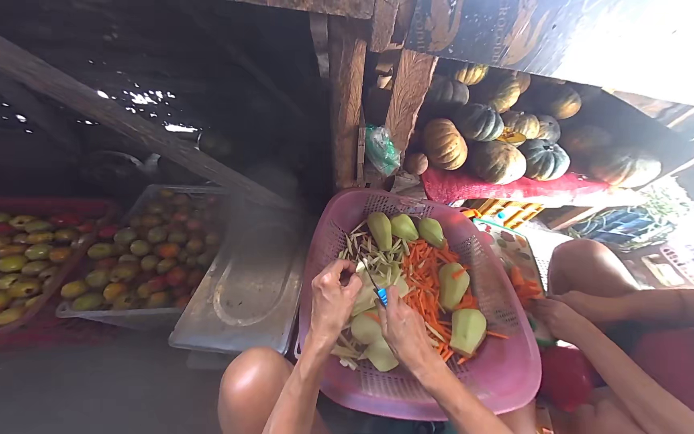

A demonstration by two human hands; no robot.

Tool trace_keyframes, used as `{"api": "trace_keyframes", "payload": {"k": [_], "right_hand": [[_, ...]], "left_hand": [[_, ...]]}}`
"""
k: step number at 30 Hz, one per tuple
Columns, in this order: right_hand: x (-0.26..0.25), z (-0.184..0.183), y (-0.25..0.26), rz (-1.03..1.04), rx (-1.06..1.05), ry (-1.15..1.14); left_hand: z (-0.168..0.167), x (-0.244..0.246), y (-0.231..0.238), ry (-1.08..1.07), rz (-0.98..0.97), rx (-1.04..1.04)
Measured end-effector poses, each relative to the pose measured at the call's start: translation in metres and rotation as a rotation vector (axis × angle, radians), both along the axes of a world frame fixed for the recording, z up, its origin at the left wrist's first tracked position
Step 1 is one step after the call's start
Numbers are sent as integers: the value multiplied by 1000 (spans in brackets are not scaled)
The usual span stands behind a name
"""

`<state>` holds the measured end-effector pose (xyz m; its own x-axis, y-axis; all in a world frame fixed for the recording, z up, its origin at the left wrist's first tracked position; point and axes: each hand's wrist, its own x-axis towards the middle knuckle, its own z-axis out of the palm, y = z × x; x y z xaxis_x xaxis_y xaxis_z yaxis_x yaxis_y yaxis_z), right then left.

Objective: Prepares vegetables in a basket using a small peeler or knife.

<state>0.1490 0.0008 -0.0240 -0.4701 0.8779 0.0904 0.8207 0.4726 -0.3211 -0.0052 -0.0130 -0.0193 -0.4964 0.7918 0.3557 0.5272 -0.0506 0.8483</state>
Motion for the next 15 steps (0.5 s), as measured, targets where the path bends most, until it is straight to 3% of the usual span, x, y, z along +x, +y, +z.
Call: {"api": "trace_keyframes", "payload": {"k": [2, 4, 6, 11, 15], "right_hand": [[6, -2, 3, -59, -352, -183], [10, -7, 8, -102, -470, -243], [12, -3, 3, -101, -370, -163], [-1, 8, -4, 33, 159, 140], [-3, 5, -2, 25, 149, 97]], "left_hand": [[1, -5, -2, -78, 7, 29], [2, -10, -1, -82, 19, 24], [0, -7, -1, -43, 20, -17], [0, 3, 1, 38, -41, -87], [-4, 6, 1, 71, -39, -20]]}}
